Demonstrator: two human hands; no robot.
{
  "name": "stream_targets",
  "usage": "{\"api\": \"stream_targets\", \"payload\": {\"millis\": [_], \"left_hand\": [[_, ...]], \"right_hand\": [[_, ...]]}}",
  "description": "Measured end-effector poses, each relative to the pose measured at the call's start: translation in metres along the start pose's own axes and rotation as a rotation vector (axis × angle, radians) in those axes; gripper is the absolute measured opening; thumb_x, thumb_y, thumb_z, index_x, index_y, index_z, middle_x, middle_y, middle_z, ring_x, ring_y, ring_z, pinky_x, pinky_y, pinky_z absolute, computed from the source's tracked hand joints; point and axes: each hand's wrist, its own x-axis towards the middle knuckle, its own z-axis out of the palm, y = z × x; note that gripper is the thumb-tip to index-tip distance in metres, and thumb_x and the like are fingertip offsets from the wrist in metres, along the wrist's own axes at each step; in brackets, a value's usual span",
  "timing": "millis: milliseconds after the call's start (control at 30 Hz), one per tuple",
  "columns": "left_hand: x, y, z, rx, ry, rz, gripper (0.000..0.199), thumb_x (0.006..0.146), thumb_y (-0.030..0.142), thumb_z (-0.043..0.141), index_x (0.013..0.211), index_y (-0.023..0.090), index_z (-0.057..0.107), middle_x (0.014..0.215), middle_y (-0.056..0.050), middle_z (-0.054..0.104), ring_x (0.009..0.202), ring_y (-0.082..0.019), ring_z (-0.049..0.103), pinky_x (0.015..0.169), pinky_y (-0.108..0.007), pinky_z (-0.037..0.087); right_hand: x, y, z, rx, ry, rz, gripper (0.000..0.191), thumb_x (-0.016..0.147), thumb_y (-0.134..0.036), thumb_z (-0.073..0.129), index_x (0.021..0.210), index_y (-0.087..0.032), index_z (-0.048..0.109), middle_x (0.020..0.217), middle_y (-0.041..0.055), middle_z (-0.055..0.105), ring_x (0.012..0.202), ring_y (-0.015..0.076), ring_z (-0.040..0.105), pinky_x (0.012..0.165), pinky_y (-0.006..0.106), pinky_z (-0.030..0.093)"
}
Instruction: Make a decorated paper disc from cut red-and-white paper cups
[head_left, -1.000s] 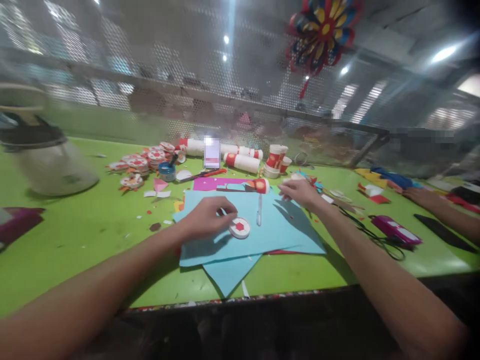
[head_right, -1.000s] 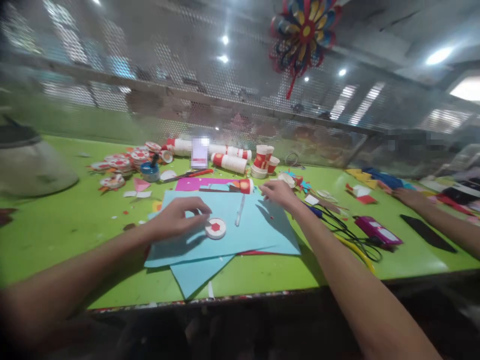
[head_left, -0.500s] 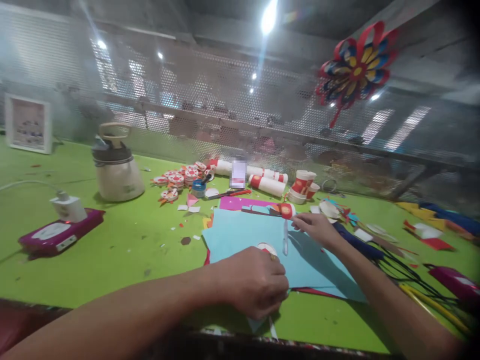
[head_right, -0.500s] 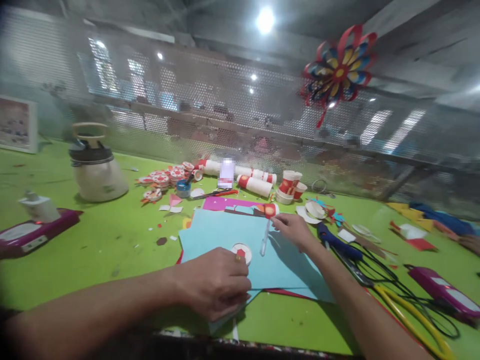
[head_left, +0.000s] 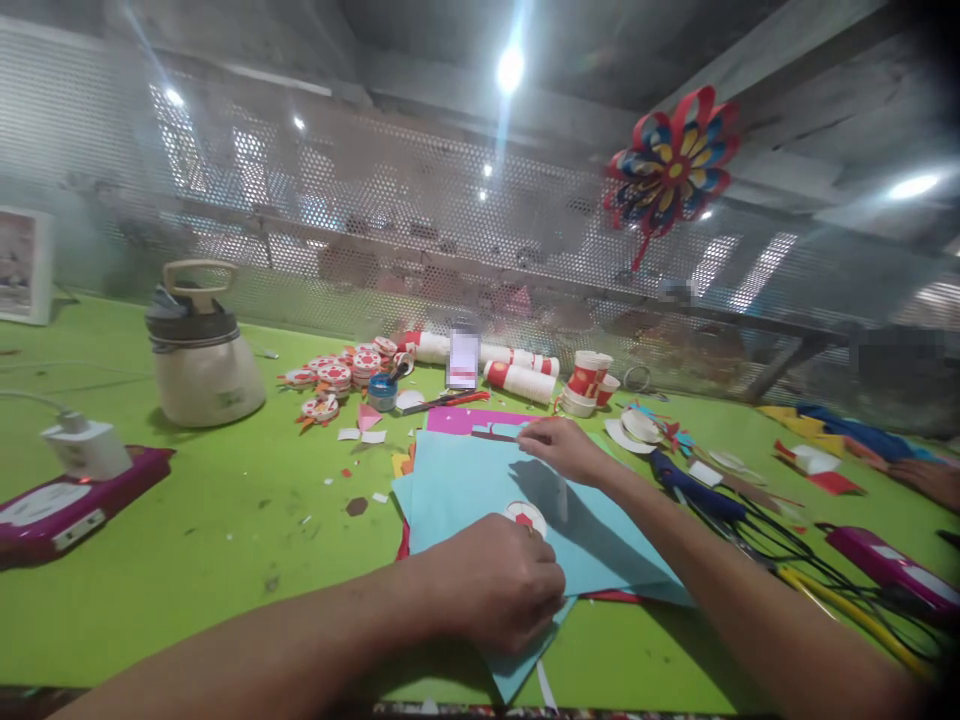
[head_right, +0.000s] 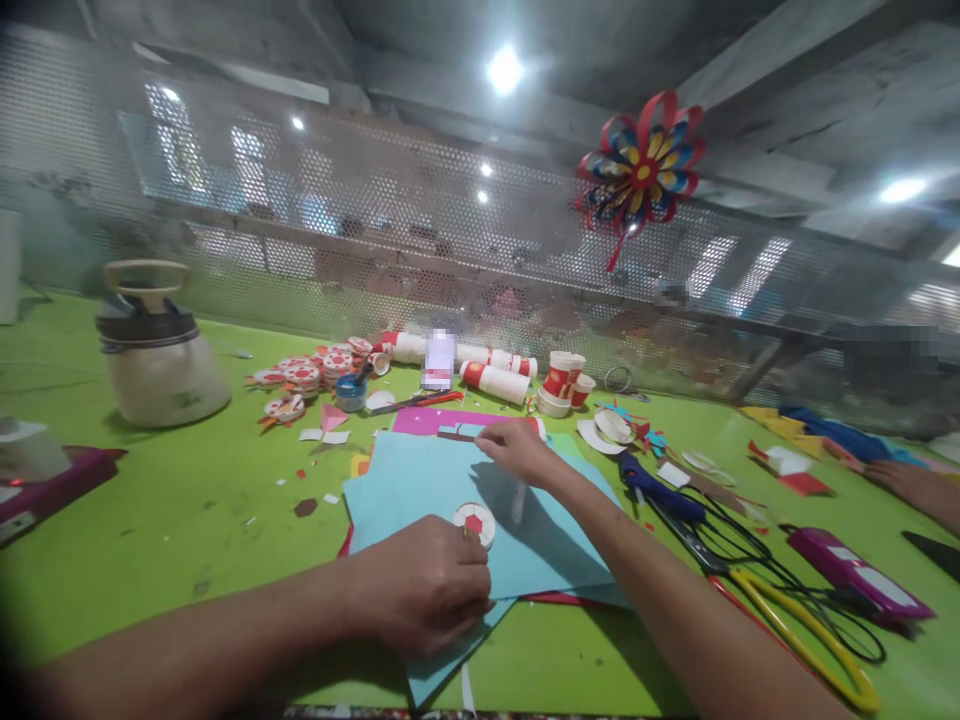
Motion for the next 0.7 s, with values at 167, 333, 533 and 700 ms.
{"api": "stream_targets", "payload": {"millis": [167, 333, 533, 700], "left_hand": [[-0.001, -0.005, -0.009, -0.048, 0.115, -0.084, 0.017, 0.078, 0.020, 0.053, 0.062, 0.018, 0.055, 0.058, -0.003, 0.060, 0.052, -0.015, 0.051, 0.048, -0.029, 0.031], [-0.005, -0.028, -0.030, -0.159, 0.331, -0.424, 0.025, 0.084, 0.024, 0.049, 0.060, 0.019, 0.053, 0.058, -0.001, 0.057, 0.054, -0.013, 0.049, 0.055, -0.026, 0.034], [-0.016, -0.076, -0.044, -0.142, 0.533, -0.866, 0.033, 0.086, 0.034, 0.043, 0.057, 0.020, 0.050, 0.055, 0.000, 0.057, 0.053, -0.014, 0.052, 0.055, -0.025, 0.036], [-0.029, -0.098, -0.029, -0.122, 0.442, -1.028, 0.031, 0.083, 0.033, 0.048, 0.055, 0.019, 0.053, 0.050, 0.002, 0.056, 0.050, -0.014, 0.055, 0.052, -0.024, 0.037]], "right_hand": [[0.002, 0.006, -0.006, 0.012, 0.085, 0.027, 0.027, 0.083, -0.033, 0.053, 0.079, -0.016, 0.074, 0.076, 0.0047, 0.073, 0.067, 0.0186, 0.061, 0.061, 0.028, 0.043], [-0.026, 0.047, -0.021, 0.023, 0.218, 0.154, 0.030, 0.087, -0.035, 0.053, 0.073, -0.015, 0.070, 0.068, 0.0043, 0.070, 0.064, 0.0182, 0.062, 0.061, 0.029, 0.046], [-0.065, 0.076, -0.029, 0.076, 0.262, 0.280, 0.026, 0.093, -0.036, 0.054, 0.085, -0.013, 0.064, 0.076, -0.0004, 0.066, 0.065, 0.0119, 0.063, 0.065, 0.029, 0.053], [-0.076, 0.083, -0.036, 0.067, 0.270, 0.316, 0.022, 0.095, -0.033, 0.053, 0.098, -0.013, 0.062, 0.088, 0.0022, 0.066, 0.070, 0.0125, 0.064, 0.065, 0.029, 0.055]]}}
